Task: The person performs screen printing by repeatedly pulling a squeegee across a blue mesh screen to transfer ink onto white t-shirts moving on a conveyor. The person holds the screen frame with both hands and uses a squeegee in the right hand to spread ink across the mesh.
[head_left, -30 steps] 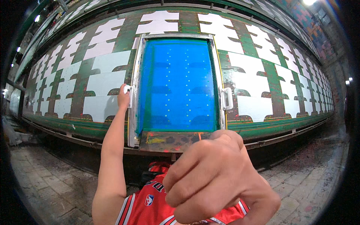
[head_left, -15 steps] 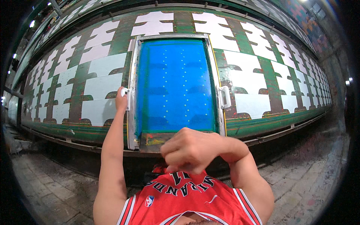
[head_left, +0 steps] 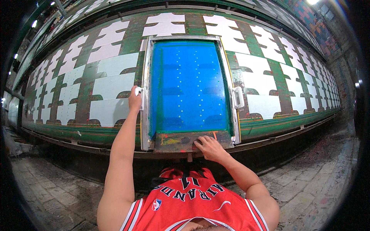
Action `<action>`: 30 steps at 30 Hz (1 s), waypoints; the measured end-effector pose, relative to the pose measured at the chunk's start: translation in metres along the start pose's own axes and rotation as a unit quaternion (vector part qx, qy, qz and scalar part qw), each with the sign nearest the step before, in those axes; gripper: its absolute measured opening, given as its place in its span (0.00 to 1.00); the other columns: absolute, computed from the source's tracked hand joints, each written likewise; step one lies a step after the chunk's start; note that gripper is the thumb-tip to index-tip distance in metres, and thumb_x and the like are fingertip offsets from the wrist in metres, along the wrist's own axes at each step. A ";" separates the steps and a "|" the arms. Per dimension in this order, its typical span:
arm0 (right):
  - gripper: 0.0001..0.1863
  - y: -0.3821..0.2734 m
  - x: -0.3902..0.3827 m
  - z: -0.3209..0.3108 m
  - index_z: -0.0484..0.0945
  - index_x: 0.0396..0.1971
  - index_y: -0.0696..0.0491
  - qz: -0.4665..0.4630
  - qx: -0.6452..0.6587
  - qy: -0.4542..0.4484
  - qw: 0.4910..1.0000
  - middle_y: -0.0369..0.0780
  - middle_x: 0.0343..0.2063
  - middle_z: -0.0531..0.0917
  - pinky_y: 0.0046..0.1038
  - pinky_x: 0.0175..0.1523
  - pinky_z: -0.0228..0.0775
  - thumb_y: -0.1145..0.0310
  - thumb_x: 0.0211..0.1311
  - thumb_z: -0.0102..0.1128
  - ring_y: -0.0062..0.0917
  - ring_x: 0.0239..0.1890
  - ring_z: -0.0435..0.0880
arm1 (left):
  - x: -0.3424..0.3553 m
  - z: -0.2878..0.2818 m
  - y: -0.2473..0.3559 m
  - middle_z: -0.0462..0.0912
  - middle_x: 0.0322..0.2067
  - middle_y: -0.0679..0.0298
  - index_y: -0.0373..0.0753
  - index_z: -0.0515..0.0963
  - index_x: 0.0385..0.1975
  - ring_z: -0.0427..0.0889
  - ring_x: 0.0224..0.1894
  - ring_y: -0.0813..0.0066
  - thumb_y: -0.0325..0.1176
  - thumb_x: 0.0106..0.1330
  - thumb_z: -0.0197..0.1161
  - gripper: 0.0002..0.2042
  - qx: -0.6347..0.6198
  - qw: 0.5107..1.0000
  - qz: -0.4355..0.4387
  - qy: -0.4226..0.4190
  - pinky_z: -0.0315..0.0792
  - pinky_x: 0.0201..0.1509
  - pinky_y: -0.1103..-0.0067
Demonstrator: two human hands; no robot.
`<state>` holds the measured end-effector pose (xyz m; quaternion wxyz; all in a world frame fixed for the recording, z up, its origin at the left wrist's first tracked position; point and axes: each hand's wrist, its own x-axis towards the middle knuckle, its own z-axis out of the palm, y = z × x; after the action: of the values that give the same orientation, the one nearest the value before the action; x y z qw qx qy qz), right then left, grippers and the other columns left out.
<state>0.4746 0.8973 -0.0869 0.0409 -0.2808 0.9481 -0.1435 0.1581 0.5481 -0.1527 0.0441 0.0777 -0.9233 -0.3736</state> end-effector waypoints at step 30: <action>0.08 0.014 0.098 0.020 0.76 0.24 0.52 0.113 -0.039 0.167 0.979 0.40 0.28 0.80 0.35 0.39 0.78 0.73 0.39 0.62 0.34 0.34 0.83 | 0.003 -0.001 -0.001 0.86 0.44 0.52 0.51 0.72 0.62 0.82 0.28 0.63 0.45 0.75 0.50 0.18 -0.204 0.973 -0.087 -0.056 0.74 0.30 0.69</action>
<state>0.3882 0.8500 -0.1097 -0.1128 -0.1453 0.9720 -0.1459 0.1558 0.5461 -0.1522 -0.0255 0.1259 -0.8181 -0.5605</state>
